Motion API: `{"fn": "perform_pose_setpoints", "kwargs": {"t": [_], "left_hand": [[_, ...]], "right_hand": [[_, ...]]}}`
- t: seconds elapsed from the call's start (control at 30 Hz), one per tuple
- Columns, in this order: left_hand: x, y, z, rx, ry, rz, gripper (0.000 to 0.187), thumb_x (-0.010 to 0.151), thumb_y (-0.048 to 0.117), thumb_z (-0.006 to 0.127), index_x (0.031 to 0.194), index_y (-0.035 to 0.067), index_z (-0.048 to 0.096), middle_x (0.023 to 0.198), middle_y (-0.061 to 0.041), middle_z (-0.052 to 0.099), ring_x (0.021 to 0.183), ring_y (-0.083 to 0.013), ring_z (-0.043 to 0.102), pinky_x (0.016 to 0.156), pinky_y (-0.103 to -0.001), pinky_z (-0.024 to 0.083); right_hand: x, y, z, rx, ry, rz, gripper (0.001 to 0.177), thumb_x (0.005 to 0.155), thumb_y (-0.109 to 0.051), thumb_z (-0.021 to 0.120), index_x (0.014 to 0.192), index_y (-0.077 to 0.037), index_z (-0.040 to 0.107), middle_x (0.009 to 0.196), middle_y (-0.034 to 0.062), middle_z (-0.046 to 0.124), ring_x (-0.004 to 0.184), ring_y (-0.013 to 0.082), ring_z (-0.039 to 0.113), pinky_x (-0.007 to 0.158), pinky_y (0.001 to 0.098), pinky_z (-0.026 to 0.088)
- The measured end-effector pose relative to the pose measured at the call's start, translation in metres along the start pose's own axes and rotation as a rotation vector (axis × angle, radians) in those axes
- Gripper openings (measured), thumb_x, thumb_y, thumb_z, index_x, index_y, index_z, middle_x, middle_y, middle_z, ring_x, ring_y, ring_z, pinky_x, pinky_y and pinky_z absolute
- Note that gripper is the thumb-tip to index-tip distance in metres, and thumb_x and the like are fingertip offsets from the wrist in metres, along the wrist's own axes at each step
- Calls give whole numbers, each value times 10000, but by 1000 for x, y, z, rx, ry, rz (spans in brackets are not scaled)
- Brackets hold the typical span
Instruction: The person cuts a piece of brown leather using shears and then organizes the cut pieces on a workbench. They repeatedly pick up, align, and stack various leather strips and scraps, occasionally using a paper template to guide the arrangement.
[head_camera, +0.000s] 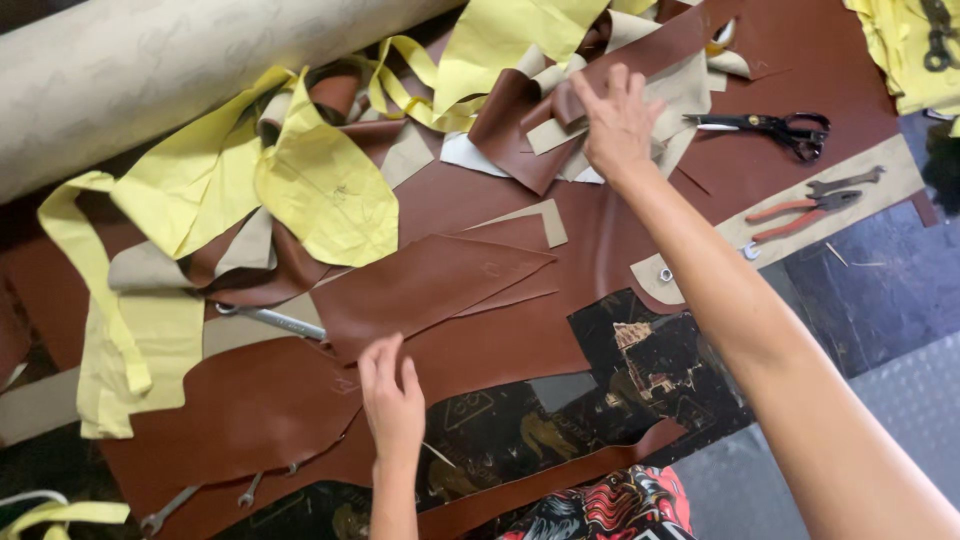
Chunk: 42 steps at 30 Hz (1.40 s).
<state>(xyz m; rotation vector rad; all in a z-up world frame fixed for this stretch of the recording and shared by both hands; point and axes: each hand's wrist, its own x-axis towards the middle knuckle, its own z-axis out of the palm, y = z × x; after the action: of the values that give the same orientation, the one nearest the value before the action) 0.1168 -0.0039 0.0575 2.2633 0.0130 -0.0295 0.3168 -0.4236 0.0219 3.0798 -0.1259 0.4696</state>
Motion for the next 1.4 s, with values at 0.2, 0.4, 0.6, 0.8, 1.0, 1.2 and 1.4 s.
{"fn": "perform_pose_setpoints", "kwargs": {"t": [0.2, 0.4, 0.6, 0.8, 1.0, 1.2, 1.4], "left_hand": [[-45, 11, 16, -54, -133, -243, 316, 934, 57, 622, 1247, 59, 662, 1262, -125, 597, 1088, -263, 673, 928, -370, 539], [-43, 57, 28, -455, -174, -89, 428, 923, 64, 690, 1337, 33, 585, 1329, -134, 593, 1196, -261, 634, 999, -382, 524], [-46, 44, 35, -1349, -507, -556, 582, 1041, 84, 665, 1582, 79, 453, 1112, -145, 656, 918, -180, 619, 771, -306, 527], [-84, 16, 26, -784, -412, -522, 618, 866, -36, 648, 1453, 78, 492, 1046, -90, 736, 949, -138, 692, 789, -269, 563], [-99, 28, -1, -470, -501, -384, 492, 883, -22, 686, 1363, 64, 618, 1006, -119, 714, 903, -142, 657, 812, -300, 559], [-32, 52, -66, -527, -223, -331, 233, 944, 14, 646, 1153, 46, 745, 1066, -49, 751, 888, -148, 688, 726, -324, 578], [36, 61, -129, -524, 101, -102, 312, 966, -48, 641, 1269, 4, 692, 1198, -49, 731, 1057, -115, 678, 952, -257, 533]], "right_hand": [[1, 4, -18, 99, 89, -158, 248, 932, -54, 637, 1113, -211, 702, 1127, 80, 512, 1086, 300, 498, 828, 510, 351], [-120, -73, -122, 445, 159, -163, 361, 848, 42, 636, 1152, -143, 700, 1059, 107, 564, 1012, 332, 554, 842, 476, 384], [-257, -158, -172, 736, -112, -321, 471, 790, -2, 655, 1241, -131, 686, 1017, 70, 590, 930, 273, 603, 860, 479, 417], [-306, -168, -163, 901, -454, 66, 447, 935, -37, 633, 1351, -201, 650, 1093, 109, 543, 1010, 287, 582, 878, 428, 488], [-272, -165, -152, 619, -616, -274, 896, 682, 19, 638, 1504, -286, 456, 1233, 133, 497, 1072, 333, 567, 753, 489, 452], [-287, -193, -147, 783, -474, 110, 671, 858, -61, 663, 1486, -169, 453, 1186, 174, 486, 986, 399, 581, 804, 516, 486], [-289, -167, -137, 812, -517, 136, 621, 861, -77, 699, 1438, -156, 484, 1191, 181, 477, 930, 399, 622, 807, 474, 523]]}}
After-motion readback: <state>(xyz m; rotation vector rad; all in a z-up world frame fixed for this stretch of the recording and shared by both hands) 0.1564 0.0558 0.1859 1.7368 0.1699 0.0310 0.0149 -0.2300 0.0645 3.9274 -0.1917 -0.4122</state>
